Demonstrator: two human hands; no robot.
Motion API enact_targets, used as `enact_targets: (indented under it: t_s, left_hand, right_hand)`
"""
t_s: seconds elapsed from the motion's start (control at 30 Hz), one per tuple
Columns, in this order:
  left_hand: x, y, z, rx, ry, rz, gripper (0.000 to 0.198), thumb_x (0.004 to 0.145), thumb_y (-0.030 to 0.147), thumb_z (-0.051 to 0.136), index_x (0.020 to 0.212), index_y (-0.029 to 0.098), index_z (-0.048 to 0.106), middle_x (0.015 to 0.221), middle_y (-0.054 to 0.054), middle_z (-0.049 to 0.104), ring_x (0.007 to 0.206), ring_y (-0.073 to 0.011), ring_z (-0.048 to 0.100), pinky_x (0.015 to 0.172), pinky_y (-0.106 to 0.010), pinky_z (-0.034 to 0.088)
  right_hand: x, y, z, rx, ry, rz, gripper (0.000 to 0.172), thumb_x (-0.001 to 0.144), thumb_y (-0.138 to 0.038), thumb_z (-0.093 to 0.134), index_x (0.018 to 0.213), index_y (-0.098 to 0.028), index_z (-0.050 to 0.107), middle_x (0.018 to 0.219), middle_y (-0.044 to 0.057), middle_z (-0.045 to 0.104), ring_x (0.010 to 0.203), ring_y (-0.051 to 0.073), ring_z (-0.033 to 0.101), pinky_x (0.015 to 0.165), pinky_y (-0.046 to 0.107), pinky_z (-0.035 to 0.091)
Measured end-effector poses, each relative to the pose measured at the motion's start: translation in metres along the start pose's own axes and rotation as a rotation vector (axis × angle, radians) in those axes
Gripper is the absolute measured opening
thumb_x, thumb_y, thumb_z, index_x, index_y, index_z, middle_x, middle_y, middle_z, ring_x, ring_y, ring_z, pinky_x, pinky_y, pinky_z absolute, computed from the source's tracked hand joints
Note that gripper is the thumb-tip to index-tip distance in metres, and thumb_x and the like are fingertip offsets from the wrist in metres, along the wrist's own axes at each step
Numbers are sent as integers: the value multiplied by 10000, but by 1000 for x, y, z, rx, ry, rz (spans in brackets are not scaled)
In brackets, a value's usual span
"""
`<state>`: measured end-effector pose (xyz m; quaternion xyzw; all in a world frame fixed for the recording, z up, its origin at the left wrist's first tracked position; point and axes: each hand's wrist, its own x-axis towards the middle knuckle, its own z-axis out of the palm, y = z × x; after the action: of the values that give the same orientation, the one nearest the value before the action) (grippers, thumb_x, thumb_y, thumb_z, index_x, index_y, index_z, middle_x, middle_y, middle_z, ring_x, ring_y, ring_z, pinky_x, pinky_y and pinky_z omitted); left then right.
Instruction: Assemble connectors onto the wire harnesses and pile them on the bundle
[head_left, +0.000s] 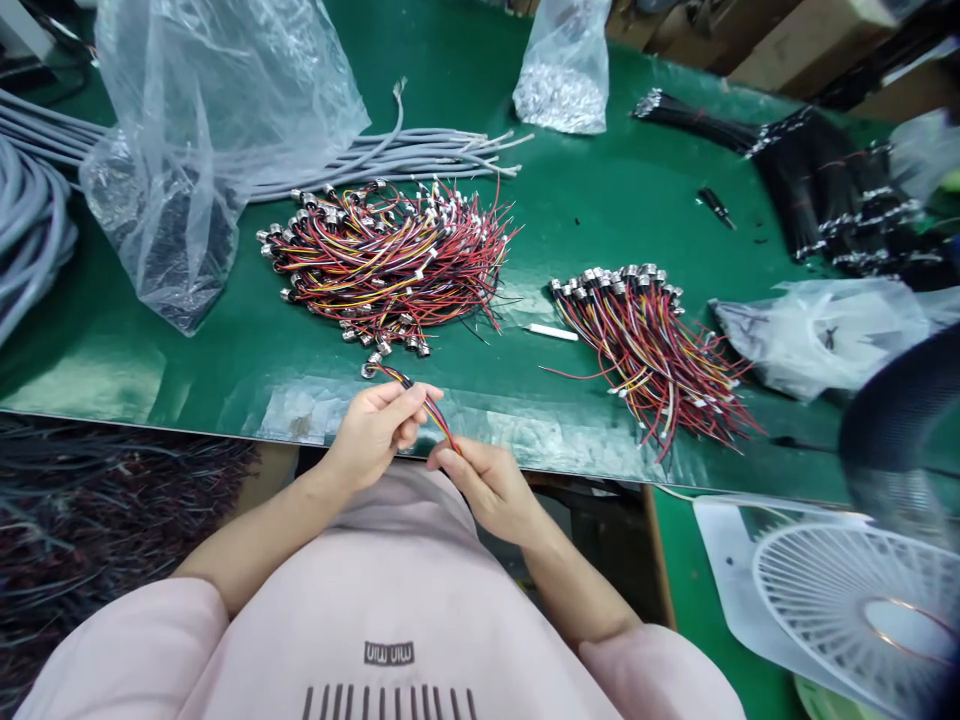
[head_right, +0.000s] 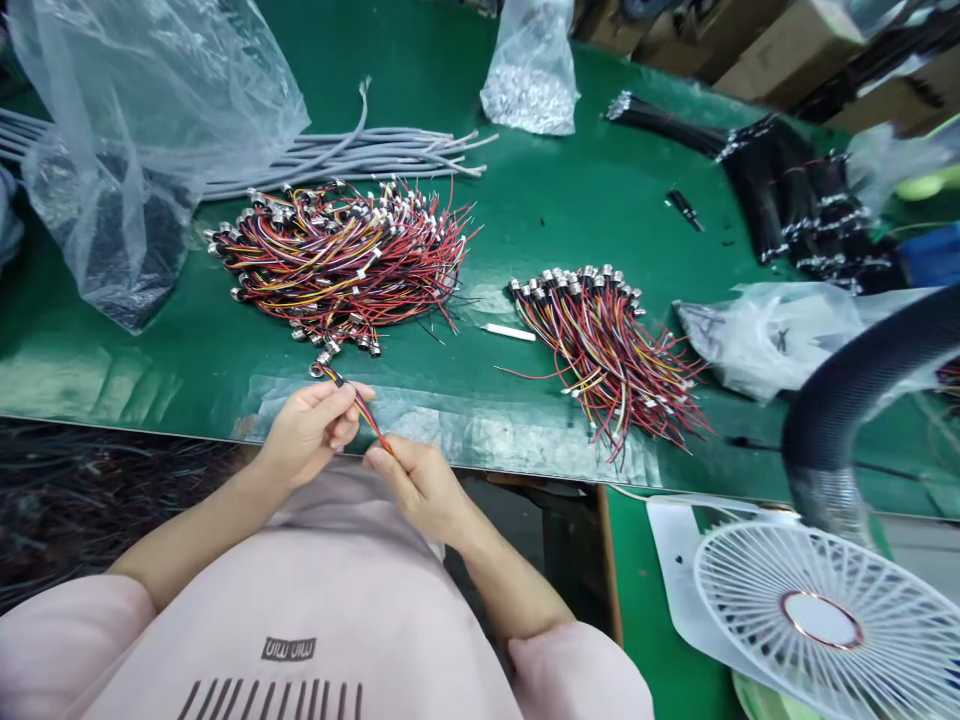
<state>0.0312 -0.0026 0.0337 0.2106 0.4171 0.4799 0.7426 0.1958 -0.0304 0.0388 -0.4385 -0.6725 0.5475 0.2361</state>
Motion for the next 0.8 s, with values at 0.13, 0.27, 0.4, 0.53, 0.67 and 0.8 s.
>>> enact_targets:
  t_s: [0.13,0.27,0.4,0.53,0.67,0.8]
  left_hand:
    - [-1,5,-1,-164,-23,-61,317,624,360,862,749,104,722,537,38,531,418,-5,387,385,-124,271]
    - [0,11,-5,-269,12,-39,283,605,297,881,724,112,702,517,51,522,400,6,374,377,-107,274]
    - [2,11,-6,-234,-21,-75,285,620,300,875,755,121,699,529,42,544,426,-17,441,392,-114,318]
    - [4,8,-6,-188,-80,-106,280,638,308,859,780,130,696,546,33,556,463,-44,487,422,-138,365]
    - [6,7,-9,-199,-82,-79,303,664,382,830,781,135,698,570,27,560,456,-40,464,410,-146,343]
    - [9,0,-8,-20,-101,-57,299,658,369,830,805,139,707,594,25,576,481,-58,497,446,-175,384]
  right_hand:
    - [-15,1,-4,-191,-84,-41,413,1013,-425,331,813,-171,587,613,-19,493,550,96,424,551,223,363]
    - [-26,1,-23,-352,-126,-35,405,1018,-394,327,814,-180,604,594,-14,532,519,101,463,536,218,379]
    - [-31,-4,-52,-470,-53,9,374,1013,-373,354,890,-181,651,675,20,655,582,127,583,571,222,440]
    - [-33,-4,-76,-498,65,-34,278,982,-334,447,1051,-184,670,874,54,743,702,149,678,633,231,505]
    - [-35,6,-96,-574,74,-125,262,972,-299,473,1046,-200,704,931,64,759,788,175,709,691,258,542]
    - [-29,9,-104,-993,310,-101,273,939,-248,483,1096,-161,688,1066,151,708,1013,294,654,902,480,497]
